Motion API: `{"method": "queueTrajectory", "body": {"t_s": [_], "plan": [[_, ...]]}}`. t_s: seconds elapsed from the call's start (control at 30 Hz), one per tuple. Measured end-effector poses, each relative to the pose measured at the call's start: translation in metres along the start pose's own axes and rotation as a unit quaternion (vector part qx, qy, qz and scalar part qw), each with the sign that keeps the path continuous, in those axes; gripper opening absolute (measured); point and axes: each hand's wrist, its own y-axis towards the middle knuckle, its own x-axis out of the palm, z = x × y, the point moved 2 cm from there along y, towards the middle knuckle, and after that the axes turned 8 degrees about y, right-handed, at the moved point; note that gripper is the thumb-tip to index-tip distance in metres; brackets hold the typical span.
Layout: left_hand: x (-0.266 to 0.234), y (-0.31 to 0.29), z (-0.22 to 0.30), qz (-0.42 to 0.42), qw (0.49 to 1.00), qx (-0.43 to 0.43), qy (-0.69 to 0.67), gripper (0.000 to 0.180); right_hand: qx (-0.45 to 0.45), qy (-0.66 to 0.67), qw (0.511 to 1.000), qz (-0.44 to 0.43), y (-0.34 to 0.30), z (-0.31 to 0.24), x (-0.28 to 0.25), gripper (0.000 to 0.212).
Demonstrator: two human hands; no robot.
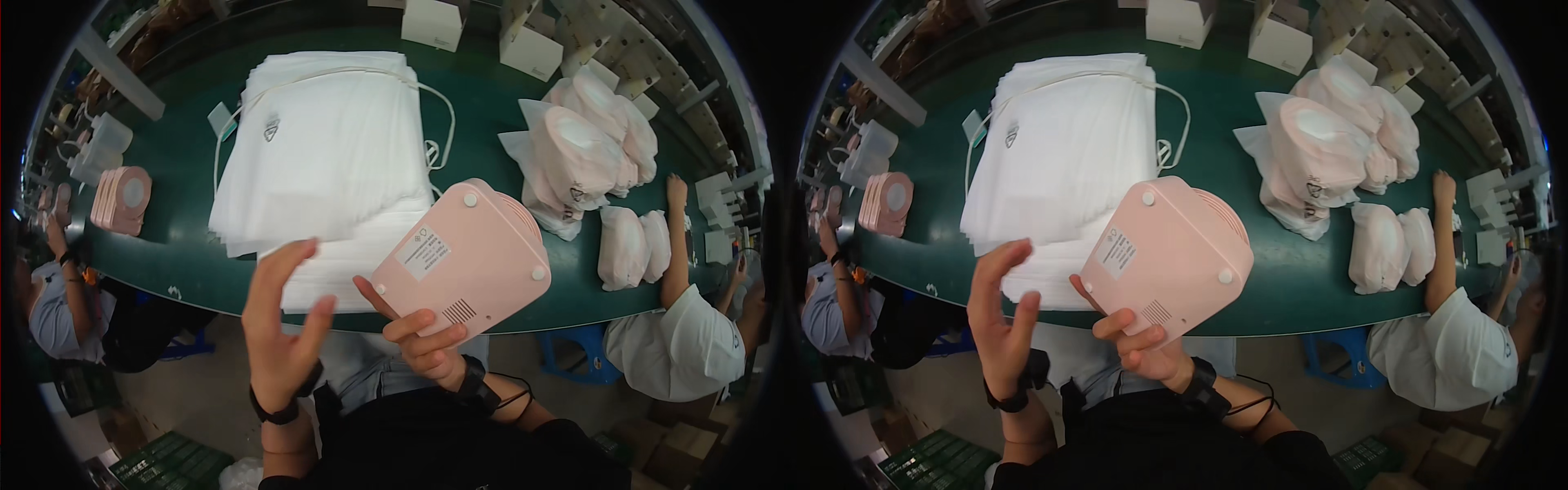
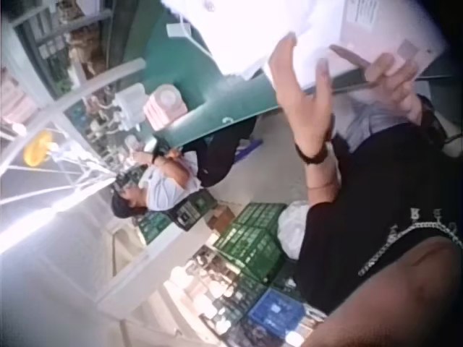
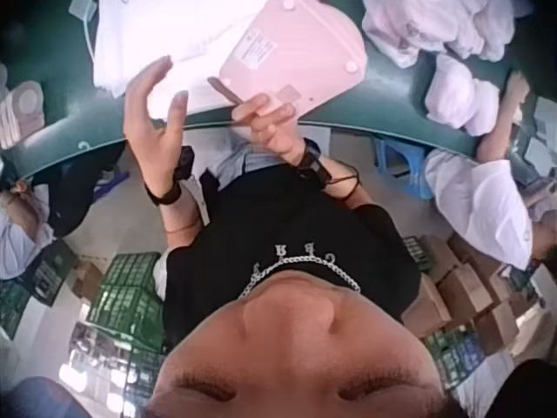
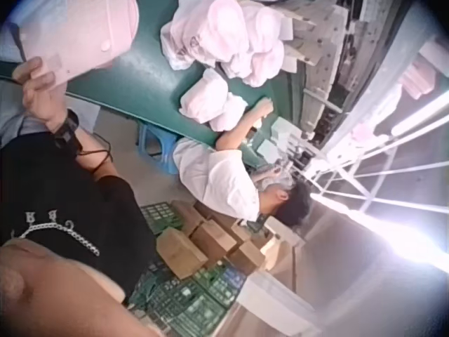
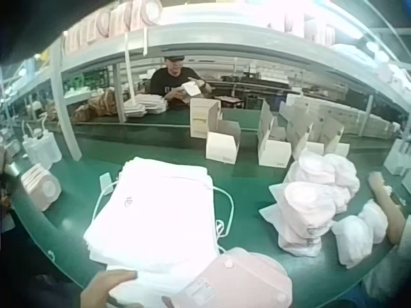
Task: Placing pink electronic fan units into white protective plastic bags on an assembly line.
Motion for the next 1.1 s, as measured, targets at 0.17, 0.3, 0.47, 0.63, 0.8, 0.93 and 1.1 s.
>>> {"method": "queueTrajectory", "body": {"t_s": [0.17, 0.3, 0.47, 0.63, 0.8, 0.93, 1.1], "plan": [[-0.005, 0.002, -0.044, 0.047, 0.964, -0.035, 0.261, 0.037, -0.087, -0.021, 0.996, -0.017, -0.011, -0.003, 0.016, 0.054], [-0.008, 0.011, -0.075, 0.025, 0.956, 0.025, 0.291, 0.035, -0.373, -0.429, 0.821, 0.064, -0.033, -0.004, 0.050, 0.057], [-0.003, 0.033, -0.073, -0.005, 0.956, 0.055, 0.288, 0.030, -0.388, -0.563, 0.729, 0.040, -0.076, -0.018, 0.072, 0.062], [-0.002, 0.054, -0.083, -0.101, 0.939, 0.110, 0.308, 0.018, -0.450, -0.753, 0.467, 0.111, -0.109, -0.007, 0.082, 0.066], [0.005, 0.058, -0.054, -0.135, 0.985, -0.011, 0.110, 0.015, -0.438, -0.643, 0.621, 0.092, -0.135, -0.012, 0.062, 0.077], [0.034, 0.049, -0.029, -0.125, 0.986, -0.056, -0.099, 0.010, -0.440, -0.618, 0.638, 0.131, -0.095, -0.004, 0.049, 0.085], [0.076, 0.023, -0.008, -0.172, 0.942, -0.121, -0.262, 0.010, -0.394, -0.612, 0.668, 0.152, -0.048, -0.015, 0.036, 0.085]]}}
